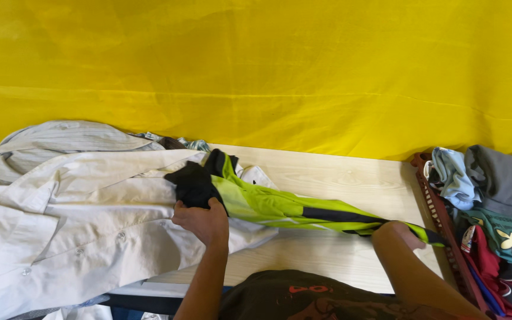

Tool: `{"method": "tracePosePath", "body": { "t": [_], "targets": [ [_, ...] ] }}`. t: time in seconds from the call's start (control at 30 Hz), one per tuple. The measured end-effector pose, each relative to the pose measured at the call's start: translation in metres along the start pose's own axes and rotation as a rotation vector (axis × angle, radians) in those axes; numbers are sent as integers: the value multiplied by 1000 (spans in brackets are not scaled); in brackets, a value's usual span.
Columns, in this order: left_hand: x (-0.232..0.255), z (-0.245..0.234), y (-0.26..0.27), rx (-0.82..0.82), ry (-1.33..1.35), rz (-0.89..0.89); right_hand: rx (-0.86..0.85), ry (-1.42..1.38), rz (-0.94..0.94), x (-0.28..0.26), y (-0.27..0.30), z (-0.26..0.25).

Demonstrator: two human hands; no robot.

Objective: The person folds several garments on a light-colored table, including a teal t-shirt, a gray hoodie, and a black and neon green jersey. Each item is smoothed, folded into a compact rectangle, and placed into a red plastic basket on the right.

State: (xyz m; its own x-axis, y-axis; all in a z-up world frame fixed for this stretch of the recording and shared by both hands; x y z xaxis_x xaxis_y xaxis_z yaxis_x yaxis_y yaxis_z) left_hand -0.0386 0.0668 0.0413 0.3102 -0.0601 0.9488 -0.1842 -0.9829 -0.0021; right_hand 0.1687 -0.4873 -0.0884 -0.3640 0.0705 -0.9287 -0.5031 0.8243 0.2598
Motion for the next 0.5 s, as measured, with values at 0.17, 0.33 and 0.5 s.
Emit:
{"method": "tracePosePath", "body": {
  "t": [0.17, 0.33, 0.5],
  "targets": [
    [11, -5, 6, -1, -27, 42, 476, 480, -507, -69, 28, -63],
    [37, 2, 17, -162, 47, 138, -450, 289, -1247, -82, 134, -12],
    [72, 9, 27, -186, 1, 432, -745, 725, -1345, -31, 200, 14]
  ]
}}
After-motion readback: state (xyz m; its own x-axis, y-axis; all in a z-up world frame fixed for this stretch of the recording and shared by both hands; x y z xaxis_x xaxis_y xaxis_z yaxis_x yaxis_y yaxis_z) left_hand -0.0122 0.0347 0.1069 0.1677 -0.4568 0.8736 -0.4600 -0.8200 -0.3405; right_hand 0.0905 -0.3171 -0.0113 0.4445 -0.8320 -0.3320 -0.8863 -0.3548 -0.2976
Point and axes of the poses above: each hand's wrist, its own y-axis away from the middle knuckle, its own z-axis out of the palm, x = y × z, the point moved 9 cm from there along -y, towards the middle knuckle, and after that the axes turned 6 degrees about -z, right-handed, at the moved point
